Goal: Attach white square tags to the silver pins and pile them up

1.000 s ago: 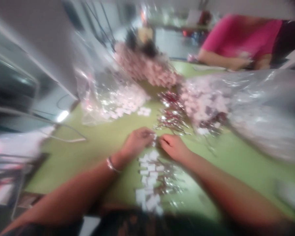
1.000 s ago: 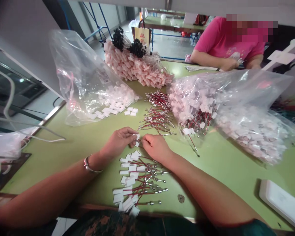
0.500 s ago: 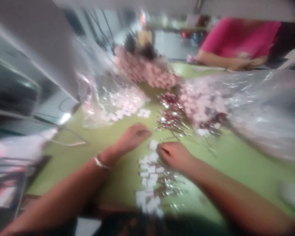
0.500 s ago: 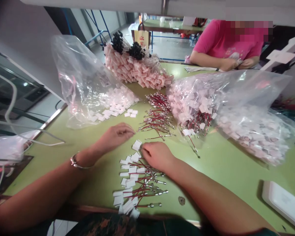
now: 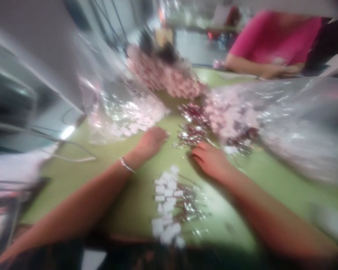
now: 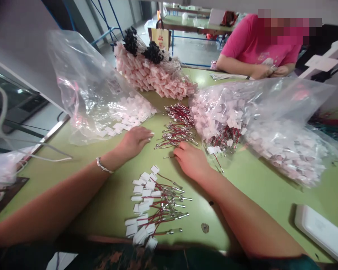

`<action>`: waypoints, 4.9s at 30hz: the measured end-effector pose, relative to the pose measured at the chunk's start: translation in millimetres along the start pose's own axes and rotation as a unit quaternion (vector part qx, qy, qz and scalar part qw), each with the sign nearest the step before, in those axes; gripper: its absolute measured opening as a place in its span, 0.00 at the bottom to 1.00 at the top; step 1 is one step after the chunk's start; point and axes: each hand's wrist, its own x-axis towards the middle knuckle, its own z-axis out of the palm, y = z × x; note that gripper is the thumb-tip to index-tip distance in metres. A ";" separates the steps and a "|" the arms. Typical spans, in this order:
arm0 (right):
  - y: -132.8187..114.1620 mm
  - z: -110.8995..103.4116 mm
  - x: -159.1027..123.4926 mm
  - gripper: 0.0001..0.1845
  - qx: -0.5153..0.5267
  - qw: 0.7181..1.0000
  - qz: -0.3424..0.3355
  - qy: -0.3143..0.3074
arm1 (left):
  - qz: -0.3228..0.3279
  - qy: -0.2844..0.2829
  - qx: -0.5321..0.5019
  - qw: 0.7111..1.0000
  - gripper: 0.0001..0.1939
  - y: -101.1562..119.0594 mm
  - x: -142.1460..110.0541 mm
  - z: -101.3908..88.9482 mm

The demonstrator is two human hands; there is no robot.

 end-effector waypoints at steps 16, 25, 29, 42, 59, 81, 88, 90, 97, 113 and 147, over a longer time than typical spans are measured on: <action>-12.9 2.1 -2.9 0.07 0.202 0.971 0.077 0.104 | -0.076 -0.024 0.058 0.995 0.11 35.6 -14.8 -13.3; -21.7 -3.2 0.9 0.13 0.308 0.942 0.130 0.028 | -0.019 0.017 0.006 1.000 0.11 32.8 -24.3 0.9; -24.8 -5.4 0.0 0.11 0.302 0.946 0.118 0.019 | -0.136 0.075 -0.186 0.970 0.11 46.1 -30.2 -10.1; -28.8 -4.0 -7.6 0.12 0.310 0.949 0.047 0.003 | -0.287 -0.084 -0.607 0.736 0.17 57.2 -36.6 -9.1; -33.0 1.6 -7.0 0.12 0.238 0.971 0.005 -0.017 | -0.210 -0.078 -0.387 0.895 0.10 75.8 -41.2 -4.9; 11.7 16.5 10.8 0.13 -0.067 0.991 0.078 0.084 | -0.217 -0.079 0.002 0.973 0.17 38.9 -29.1 -36.1; 13.3 18.6 12.3 0.12 -0.070 0.989 0.084 0.104 | -0.183 -0.104 -0.009 0.977 0.11 39.0 -33.0 -25.4; 13.7 18.3 13.6 0.12 -0.073 0.988 0.093 0.102 | -0.171 -0.100 -0.023 0.980 0.12 38.1 -34.0 -23.3; 10.8 14.1 16.1 0.11 -0.055 0.991 0.097 0.071 | -0.156 -0.059 -0.083 0.982 0.15 33.0 -36.0 -19.2; 3.0 8.7 17.5 0.11 -0.096 0.987 0.126 0.005 | -0.301 -0.059 -0.472 0.827 0.15 41.8 -36.5 -14.7; -32.6 2.5 -4.9 0.15 0.057 0.989 -0.058 0.123 | -0.148 0.002 -0.238 0.960 0.08 64.8 -43.8 -13.7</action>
